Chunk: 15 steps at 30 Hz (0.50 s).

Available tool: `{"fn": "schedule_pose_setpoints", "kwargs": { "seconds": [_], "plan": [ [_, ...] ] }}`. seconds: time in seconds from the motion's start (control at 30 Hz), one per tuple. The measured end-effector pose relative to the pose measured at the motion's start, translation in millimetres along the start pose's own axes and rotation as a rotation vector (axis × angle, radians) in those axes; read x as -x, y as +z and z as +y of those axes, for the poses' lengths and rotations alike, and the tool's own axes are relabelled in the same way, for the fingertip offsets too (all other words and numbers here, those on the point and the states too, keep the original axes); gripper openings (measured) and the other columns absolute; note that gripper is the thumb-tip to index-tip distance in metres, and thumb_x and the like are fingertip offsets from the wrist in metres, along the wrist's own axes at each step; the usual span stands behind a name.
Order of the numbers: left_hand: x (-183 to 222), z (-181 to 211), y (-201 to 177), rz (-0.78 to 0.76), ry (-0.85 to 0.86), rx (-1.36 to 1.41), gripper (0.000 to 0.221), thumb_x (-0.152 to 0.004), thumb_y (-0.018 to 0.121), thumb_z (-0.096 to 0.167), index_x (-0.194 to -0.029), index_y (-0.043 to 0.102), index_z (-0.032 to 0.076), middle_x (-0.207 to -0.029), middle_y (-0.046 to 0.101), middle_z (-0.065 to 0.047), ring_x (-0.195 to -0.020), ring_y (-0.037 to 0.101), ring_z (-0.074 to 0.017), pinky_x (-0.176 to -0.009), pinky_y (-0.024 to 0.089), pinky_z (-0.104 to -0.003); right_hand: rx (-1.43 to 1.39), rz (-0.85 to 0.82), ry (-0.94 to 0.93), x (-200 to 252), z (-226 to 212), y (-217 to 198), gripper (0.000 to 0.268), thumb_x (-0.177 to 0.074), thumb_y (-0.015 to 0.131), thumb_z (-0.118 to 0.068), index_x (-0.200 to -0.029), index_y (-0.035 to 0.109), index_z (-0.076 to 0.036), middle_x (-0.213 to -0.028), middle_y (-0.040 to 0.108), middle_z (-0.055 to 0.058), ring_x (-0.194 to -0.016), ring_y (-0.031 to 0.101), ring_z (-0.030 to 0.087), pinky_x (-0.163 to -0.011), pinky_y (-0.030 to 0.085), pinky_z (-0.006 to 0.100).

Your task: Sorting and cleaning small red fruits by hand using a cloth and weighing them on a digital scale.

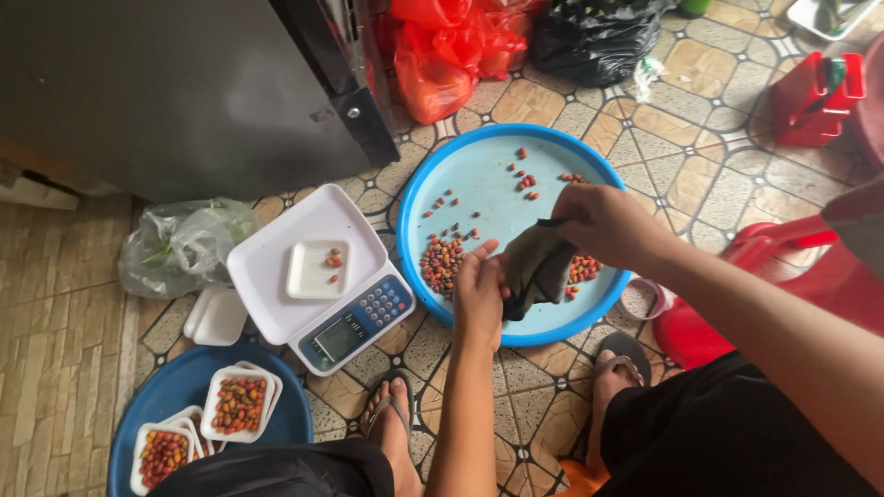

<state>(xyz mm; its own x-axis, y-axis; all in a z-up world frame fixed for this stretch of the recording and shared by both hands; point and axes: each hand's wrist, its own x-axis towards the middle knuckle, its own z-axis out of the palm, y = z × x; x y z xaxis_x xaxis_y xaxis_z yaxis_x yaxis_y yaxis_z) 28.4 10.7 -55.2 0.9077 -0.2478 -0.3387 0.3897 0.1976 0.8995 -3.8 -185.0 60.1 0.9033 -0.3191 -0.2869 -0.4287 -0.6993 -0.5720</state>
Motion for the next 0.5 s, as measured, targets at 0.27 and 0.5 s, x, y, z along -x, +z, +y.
{"fn": "schedule_pose_setpoints", "kwargs": {
  "seconds": [0.27,0.5],
  "plan": [
    [45,36,26,-0.162,0.068,-0.15,0.041,-0.099,0.042,0.001,-0.127,0.071,0.006,-0.098,0.077,-0.013,-0.082,0.072,-0.0103,-0.083,0.059,-0.024,-0.113,0.055,-0.046,13,-5,14,0.025,-0.085,0.074,-0.021,-0.109,0.074,-0.018,-0.096,0.078,0.009,-0.098,0.074,0.033,-0.086,0.058,0.048],
    [65,50,27,-0.118,0.228,-0.243,0.041,-0.095,0.046,0.001,-0.129,0.068,0.003,-0.101,0.077,-0.022,-0.086,0.075,-0.0194,-0.079,0.064,-0.03,-0.222,0.121,-0.157,34,-20,26,0.02,-0.086,0.073,-0.017,-0.104,0.074,-0.01,-0.093,0.077,0.012,-0.088,0.076,0.032,-0.077,0.059,0.046]
  ]
}}
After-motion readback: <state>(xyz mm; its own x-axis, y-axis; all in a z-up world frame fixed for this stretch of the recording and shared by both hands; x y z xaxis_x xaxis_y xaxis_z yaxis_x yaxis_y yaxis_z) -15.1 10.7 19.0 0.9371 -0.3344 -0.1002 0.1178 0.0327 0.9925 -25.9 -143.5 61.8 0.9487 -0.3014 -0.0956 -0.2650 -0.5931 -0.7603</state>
